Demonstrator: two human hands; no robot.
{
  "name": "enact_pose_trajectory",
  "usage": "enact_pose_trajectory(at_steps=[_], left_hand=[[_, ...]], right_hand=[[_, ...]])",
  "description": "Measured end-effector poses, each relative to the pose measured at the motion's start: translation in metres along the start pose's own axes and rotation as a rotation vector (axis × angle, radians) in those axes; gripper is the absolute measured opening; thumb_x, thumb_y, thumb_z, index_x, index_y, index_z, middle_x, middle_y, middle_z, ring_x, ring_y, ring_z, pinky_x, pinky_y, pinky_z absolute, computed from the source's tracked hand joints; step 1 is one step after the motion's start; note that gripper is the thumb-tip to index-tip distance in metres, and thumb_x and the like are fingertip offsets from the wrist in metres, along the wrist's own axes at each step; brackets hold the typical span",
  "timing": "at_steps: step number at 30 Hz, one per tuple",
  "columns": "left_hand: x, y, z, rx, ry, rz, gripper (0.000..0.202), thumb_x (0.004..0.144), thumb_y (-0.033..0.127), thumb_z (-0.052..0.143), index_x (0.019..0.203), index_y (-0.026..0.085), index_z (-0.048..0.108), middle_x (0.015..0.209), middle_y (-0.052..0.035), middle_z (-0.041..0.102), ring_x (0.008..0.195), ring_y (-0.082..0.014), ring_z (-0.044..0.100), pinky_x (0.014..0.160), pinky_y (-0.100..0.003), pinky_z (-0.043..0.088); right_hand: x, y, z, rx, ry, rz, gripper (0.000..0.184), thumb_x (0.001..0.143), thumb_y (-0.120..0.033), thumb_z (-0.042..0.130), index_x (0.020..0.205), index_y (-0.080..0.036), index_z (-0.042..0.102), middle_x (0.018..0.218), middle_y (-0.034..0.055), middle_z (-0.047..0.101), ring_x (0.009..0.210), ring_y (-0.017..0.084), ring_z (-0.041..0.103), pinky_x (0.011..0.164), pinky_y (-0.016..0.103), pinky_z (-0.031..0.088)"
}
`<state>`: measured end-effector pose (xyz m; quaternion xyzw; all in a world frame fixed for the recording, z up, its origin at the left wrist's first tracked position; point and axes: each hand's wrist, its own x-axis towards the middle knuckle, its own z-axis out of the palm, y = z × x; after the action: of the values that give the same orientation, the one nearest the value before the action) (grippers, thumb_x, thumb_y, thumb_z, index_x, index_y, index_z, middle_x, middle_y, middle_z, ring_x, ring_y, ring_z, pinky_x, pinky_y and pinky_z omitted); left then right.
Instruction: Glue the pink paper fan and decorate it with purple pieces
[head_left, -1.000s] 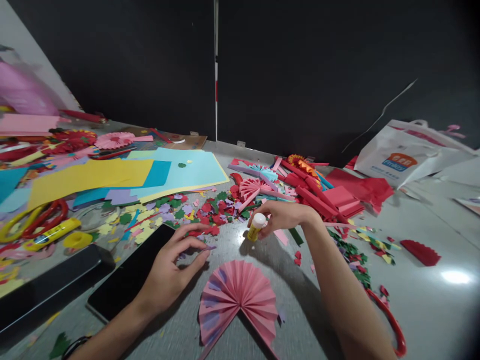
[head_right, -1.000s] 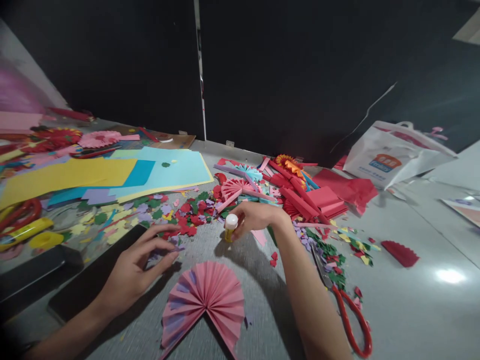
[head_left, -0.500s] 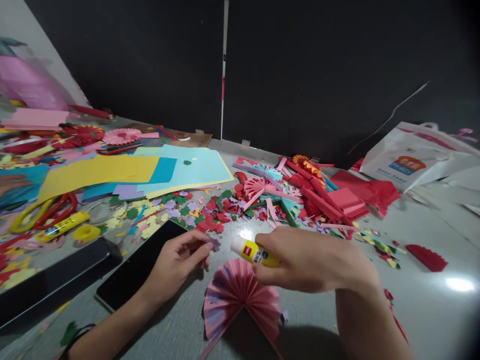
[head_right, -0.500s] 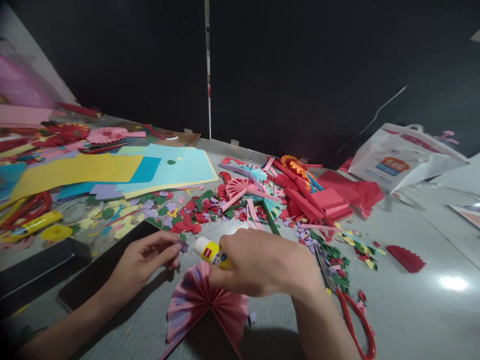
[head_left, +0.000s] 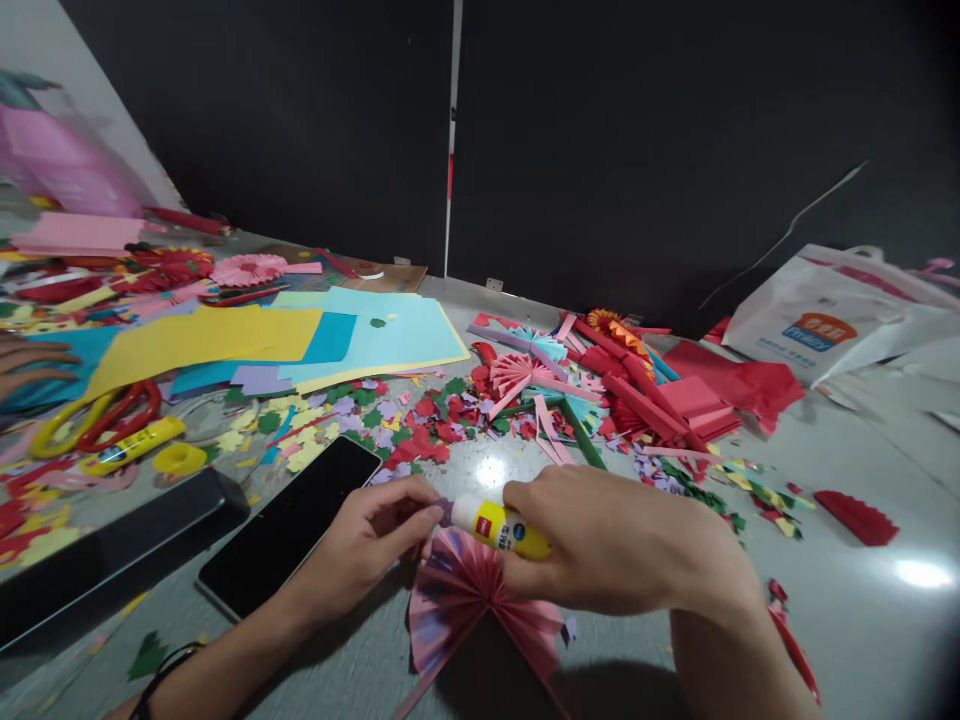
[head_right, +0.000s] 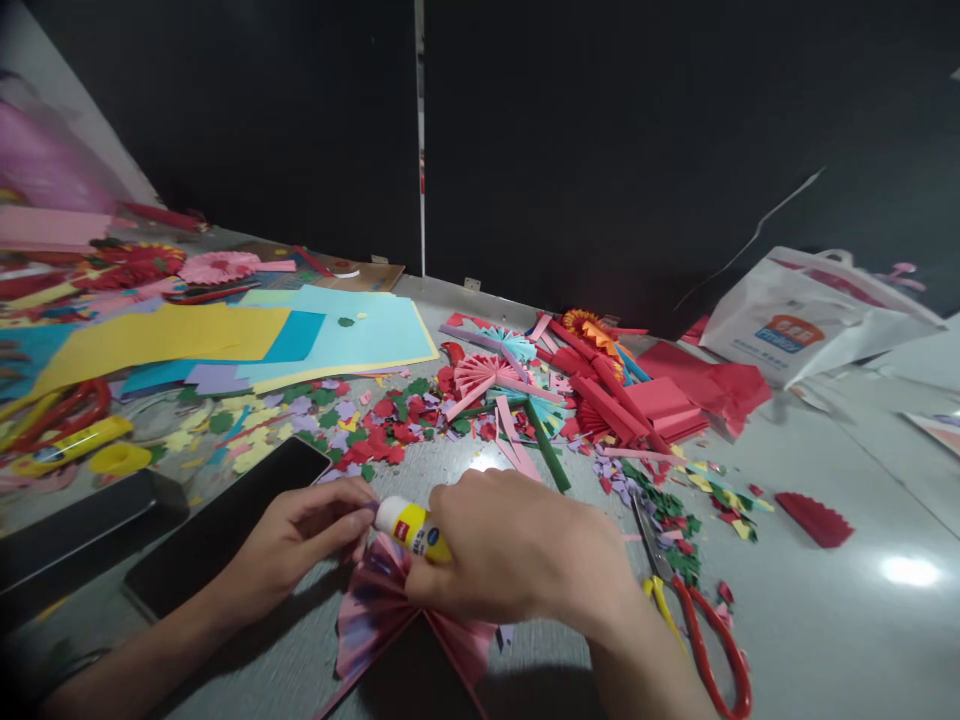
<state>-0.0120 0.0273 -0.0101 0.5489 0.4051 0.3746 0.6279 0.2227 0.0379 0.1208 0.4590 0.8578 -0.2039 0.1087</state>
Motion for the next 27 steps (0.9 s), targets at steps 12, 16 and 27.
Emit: enact_pose_trajectory(at_steps=[12, 16, 27], left_hand=[[0.0, 0.001, 0.001, 0.078, 0.043, -0.033, 0.023, 0.09, 0.042, 0.068, 0.088, 0.018, 0.071, 0.063, 0.0015, 0.061, 0.057, -0.0123, 0.055, 0.056, -0.025, 0.047], [-0.002, 0.002, 0.002, 0.08, 0.009, -0.007, 0.021, 0.09, 0.039, 0.069, 0.09, 0.018, 0.072, 0.081, -0.002, 0.068, 0.066, -0.0123, 0.059, 0.061, -0.024, 0.049], [-0.006, 0.006, 0.0, 0.438, 0.014, 0.082, 0.024, 0.095, 0.036, 0.063, 0.106, 0.023, 0.079, 0.118, -0.0098, 0.073, 0.113, -0.0263, 0.066, 0.104, -0.043, 0.049]], right_hand=[[0.003, -0.005, 0.006, -0.042, -0.013, -0.011, 0.042, 0.093, -0.057, 0.049, 0.078, -0.02, 0.064, 0.062, 0.0017, 0.055, 0.049, 0.013, 0.04, 0.046, 0.028, 0.021], [0.007, -0.004, 0.006, -0.038, -0.028, 0.002, 0.042, 0.092, -0.057, 0.049, 0.079, -0.02, 0.065, 0.063, 0.0028, 0.057, 0.049, 0.014, 0.042, 0.046, 0.029, 0.022], [0.01, -0.003, 0.007, -0.055, -0.027, 0.037, 0.049, 0.095, -0.06, 0.044, 0.082, -0.019, 0.068, 0.07, 0.0079, 0.064, 0.055, 0.018, 0.055, 0.051, 0.03, 0.029]])
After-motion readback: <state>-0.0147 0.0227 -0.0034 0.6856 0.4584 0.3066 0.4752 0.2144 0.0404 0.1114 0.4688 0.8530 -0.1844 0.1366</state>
